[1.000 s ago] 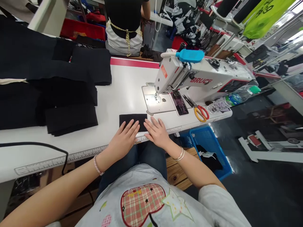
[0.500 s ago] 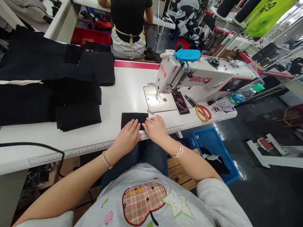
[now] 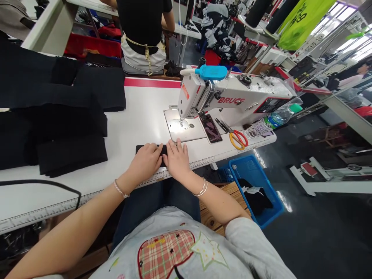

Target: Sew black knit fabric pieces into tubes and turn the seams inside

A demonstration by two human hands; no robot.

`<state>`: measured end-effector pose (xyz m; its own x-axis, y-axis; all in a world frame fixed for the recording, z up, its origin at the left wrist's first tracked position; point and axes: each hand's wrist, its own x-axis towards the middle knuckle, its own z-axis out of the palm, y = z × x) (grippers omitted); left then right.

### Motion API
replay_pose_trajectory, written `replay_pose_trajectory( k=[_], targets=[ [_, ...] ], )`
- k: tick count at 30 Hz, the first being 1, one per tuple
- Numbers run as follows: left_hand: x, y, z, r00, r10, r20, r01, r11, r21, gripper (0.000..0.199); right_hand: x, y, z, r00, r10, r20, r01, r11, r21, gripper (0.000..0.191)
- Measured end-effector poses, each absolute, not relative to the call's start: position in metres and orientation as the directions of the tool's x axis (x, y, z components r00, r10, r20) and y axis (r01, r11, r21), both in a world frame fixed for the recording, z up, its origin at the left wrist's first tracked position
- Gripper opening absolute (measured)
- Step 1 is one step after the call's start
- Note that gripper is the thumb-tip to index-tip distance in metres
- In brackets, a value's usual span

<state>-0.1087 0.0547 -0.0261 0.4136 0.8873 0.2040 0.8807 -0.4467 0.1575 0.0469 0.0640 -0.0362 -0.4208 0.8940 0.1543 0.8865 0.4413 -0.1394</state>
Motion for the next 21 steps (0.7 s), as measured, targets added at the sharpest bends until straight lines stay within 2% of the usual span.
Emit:
replay_pose_trajectory(
  k=[6, 10, 12, 14, 16, 18, 19, 21],
  targets=[
    [-0.109, 0.053, -0.036, 0.454, 0.843, 0.290, 0.855, -0.503, 0.123, 0.047, 0.047, 0.064, -0.037, -0.421, 0.898, 0.130, 0.889, 0.437, -0.135, 0.049],
    [-0.112, 0.054, -0.041, 0.500, 0.826, 0.259, 0.821, -0.548, 0.160, 0.051, 0.049, 0.065, -0.034, -0.433, 0.891, 0.137, 0.880, 0.451, -0.149, 0.048],
    [-0.113, 0.054, -0.041, 0.501, 0.829, 0.247, 0.819, -0.547, 0.174, 0.052, 0.047, 0.070, -0.027, -0.429, 0.890, 0.154, 0.869, 0.453, -0.197, 0.043],
    [-0.113, 0.054, -0.040, 0.498, 0.831, 0.247, 0.818, -0.545, 0.185, 0.051, 0.042, 0.078, -0.018, -0.389, 0.896, 0.216, 0.831, 0.442, -0.338, 0.030],
    [-0.112, 0.054, -0.039, 0.503, 0.829, 0.244, 0.815, -0.549, 0.184, 0.049, 0.033, 0.088, -0.011, -0.273, 0.920, 0.282, 0.684, 0.392, -0.616, 0.019],
    [-0.112, 0.054, -0.038, 0.511, 0.826, 0.238, 0.815, -0.554, 0.171, 0.049, 0.023, 0.099, -0.010, -0.130, 0.965, 0.229, 0.370, 0.262, -0.891, 0.035],
    [-0.111, 0.054, -0.038, 0.512, 0.826, 0.237, 0.817, -0.553, 0.165, 0.049, 0.019, 0.105, -0.012, -0.088, 0.982, 0.168, 0.208, 0.183, -0.961, 0.043],
    [-0.110, 0.054, -0.039, 0.503, 0.830, 0.241, 0.823, -0.545, 0.158, 0.050, 0.013, 0.114, -0.020, -0.080, 0.992, 0.095, 0.060, 0.100, -0.993, 0.049]
  ],
)
